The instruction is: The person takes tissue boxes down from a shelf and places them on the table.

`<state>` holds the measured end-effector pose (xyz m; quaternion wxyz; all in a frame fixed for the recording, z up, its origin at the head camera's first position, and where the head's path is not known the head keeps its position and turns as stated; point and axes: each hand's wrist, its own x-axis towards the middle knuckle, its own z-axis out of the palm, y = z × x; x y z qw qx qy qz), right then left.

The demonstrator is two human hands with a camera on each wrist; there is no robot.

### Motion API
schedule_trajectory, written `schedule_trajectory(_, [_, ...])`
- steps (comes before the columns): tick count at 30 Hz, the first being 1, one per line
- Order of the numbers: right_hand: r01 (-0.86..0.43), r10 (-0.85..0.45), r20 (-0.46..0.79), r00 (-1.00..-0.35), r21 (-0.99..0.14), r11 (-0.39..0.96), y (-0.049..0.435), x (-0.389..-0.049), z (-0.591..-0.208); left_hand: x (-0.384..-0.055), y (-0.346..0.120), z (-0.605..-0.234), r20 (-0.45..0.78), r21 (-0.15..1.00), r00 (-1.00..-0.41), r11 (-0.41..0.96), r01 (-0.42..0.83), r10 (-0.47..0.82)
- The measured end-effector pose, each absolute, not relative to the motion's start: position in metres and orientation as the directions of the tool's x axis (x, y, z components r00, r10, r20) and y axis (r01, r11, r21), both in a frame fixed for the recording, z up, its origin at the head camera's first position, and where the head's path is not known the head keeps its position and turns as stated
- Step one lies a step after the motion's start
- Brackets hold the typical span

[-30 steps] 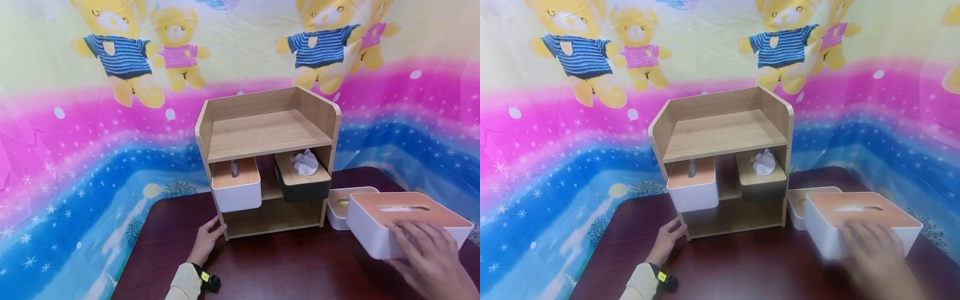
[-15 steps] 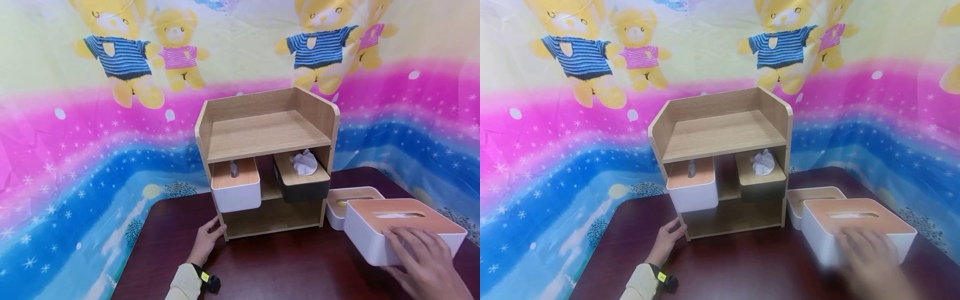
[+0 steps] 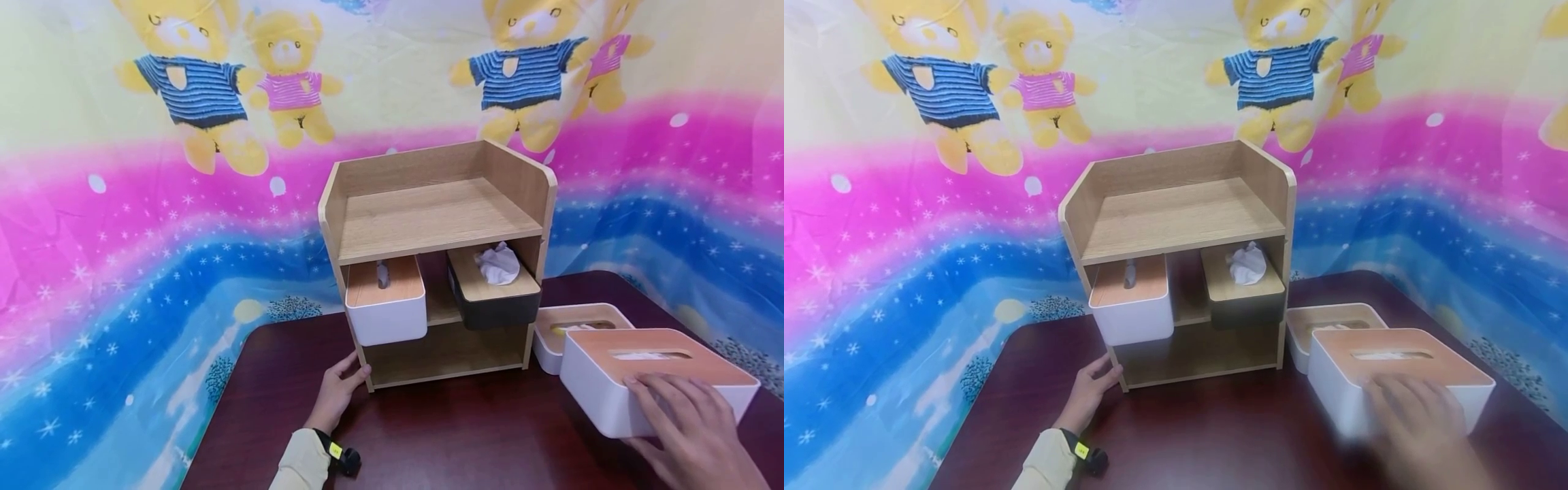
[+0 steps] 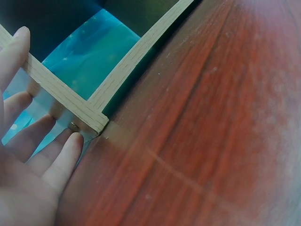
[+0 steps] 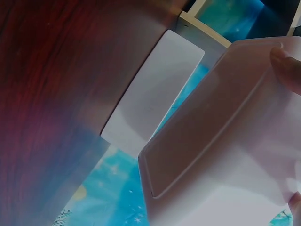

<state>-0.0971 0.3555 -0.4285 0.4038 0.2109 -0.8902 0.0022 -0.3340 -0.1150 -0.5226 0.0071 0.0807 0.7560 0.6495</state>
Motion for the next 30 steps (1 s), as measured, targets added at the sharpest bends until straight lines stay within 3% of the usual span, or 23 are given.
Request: schedule_trajectory(30, [-0.383, -0.385, 0.709, -0.591, 0.173, 0.907, 0.346, -0.087, -0.441, -0.335, -0.114, -0.522, 0.092, 0.984, -0.988, 0.141, 0.110, 0.127])
